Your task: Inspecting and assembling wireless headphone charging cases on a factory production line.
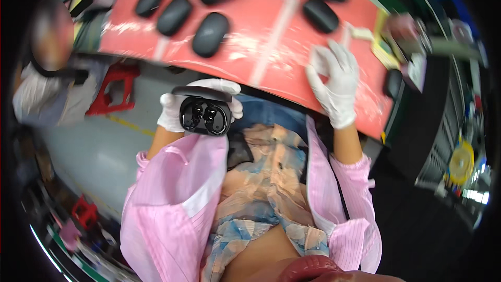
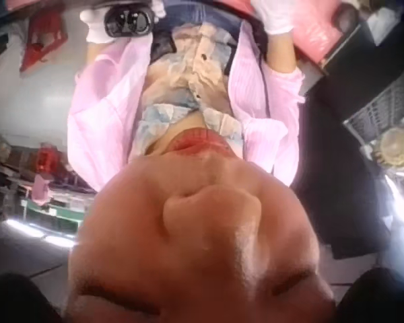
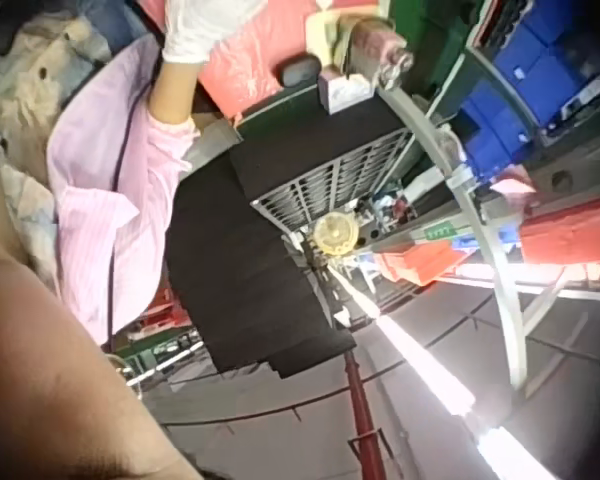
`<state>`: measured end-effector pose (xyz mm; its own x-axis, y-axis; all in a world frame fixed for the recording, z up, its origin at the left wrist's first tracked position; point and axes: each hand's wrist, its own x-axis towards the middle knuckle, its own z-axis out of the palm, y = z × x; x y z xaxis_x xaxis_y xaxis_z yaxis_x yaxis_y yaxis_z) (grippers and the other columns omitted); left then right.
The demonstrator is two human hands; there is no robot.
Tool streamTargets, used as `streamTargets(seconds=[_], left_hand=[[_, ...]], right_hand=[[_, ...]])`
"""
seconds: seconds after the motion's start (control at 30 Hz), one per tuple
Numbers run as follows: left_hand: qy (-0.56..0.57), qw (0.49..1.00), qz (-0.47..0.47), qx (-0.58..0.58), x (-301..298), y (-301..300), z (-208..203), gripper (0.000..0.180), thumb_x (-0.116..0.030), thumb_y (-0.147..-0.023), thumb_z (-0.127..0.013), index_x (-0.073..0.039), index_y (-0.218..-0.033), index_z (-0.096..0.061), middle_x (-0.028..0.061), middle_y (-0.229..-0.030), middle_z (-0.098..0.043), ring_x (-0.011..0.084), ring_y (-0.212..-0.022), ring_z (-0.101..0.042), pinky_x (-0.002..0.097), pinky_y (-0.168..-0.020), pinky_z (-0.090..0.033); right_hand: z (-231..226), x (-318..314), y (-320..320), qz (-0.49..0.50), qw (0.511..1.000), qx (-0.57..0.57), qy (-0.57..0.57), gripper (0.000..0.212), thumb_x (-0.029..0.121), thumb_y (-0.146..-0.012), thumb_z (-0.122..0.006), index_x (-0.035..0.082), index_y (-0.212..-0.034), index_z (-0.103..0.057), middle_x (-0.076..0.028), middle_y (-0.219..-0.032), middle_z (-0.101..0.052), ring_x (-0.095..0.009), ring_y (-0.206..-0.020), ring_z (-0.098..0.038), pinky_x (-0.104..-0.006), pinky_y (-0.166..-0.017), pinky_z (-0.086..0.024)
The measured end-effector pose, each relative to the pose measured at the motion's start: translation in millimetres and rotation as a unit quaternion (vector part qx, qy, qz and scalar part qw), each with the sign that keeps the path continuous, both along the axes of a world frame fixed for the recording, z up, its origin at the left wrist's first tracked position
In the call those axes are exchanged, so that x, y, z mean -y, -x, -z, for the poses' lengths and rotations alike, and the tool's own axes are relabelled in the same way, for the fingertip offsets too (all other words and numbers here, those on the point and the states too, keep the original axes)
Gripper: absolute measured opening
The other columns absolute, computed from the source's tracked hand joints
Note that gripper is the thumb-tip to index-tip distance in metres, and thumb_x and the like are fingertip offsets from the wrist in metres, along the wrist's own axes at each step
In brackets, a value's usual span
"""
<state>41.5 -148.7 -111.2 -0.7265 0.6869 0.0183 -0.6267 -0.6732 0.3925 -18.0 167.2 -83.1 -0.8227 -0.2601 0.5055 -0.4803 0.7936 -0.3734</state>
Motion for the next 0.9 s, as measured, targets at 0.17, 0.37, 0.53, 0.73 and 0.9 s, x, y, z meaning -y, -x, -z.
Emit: streamTargets(seconds=[0.17, 0.37, 0.53, 0.73, 0.9], left_hand=[[-0.135, 0.925, -0.240, 0.261, 103.3, -20.0, 93.6, 0.102, -0.070, -0.071, -0.067, 0.006, -0.133, -0.042, 0.0298, -0.126, -0.051, 0.0437, -0.120, -0.050, 0.0545, -0.104, -0.041], [0.003, 0.645, -0.727, 0.235, 328.3, 40.3, 124.5, 0.072, -0.063, -0.083, -0.057, -0.003, -0.124, -0.052, 0.0204, -0.126, -0.052, 0.0408, -0.110, -0.053, 0.0606, -0.104, -0.037], [0.040, 0.888, -0.435, 0.143, 323.4, 30.6, 122.7, 0.066, -0.056, -0.089, -0.045, 0.003, -0.119, -0.054, 0.0232, -0.115, -0.058, 0.0412, -0.106, -0.056, 0.0571, -0.093, -0.046], [0.630, 0.469, -0.599, 0.158, 315.7, 50.0, 146.8, 0.054, -0.051, -0.085, -0.064, -0.005, -0.113, -0.062, 0.0051, -0.099, -0.062, 0.0233, -0.094, -0.059, 0.0406, -0.083, -0.052], [0.160, 0.583, -0.755, 0.254, 307.5, 59.5, 148.5, 0.039, -0.044, -0.085, -0.066, -0.011, -0.106, -0.062, 0.0026, -0.098, -0.063, 0.0212, -0.092, -0.060, 0.0419, -0.084, -0.051]], right_hand=[[19.2, -6.7, -16.3, -0.004, 0.995, 0.058, -0.080, 0.019, 0.002, -0.084, -0.065, 0.005, -0.102, -0.070, -0.011, -0.085, -0.061, -0.027, -0.082, -0.058, -0.0377, -0.079, -0.048], [17.4, 2.3, -21.1, -0.008, 0.995, 0.074, -0.072, 0.025, -0.001, -0.086, -0.063, 0.002, -0.110, -0.068, -0.012, -0.092, -0.060, -0.025, -0.085, -0.057, -0.0345, -0.079, -0.047], [19.1, -1.8, -18.6, 0.003, 0.994, 0.066, -0.090, 0.027, -0.002, -0.087, -0.062, 0.001, -0.112, -0.068, -0.011, -0.093, -0.060, -0.023, -0.085, -0.056, -0.0335, -0.077, -0.047], [19.2, 6.2, -14.3, 0.002, 0.995, 0.037, -0.088, 0.026, -0.005, -0.085, -0.063, 0.002, -0.110, -0.069, -0.008, -0.094, -0.060, -0.020, -0.081, -0.052, -0.0315, -0.068, -0.044], [22.9, 0.6, -17.6, 0.017, 0.995, 0.059, -0.081, 0.026, -0.005, -0.085, -0.062, 0.002, -0.110, -0.069, -0.008, -0.093, -0.060, -0.018, -0.078, -0.051, -0.0302, -0.064, -0.043]])
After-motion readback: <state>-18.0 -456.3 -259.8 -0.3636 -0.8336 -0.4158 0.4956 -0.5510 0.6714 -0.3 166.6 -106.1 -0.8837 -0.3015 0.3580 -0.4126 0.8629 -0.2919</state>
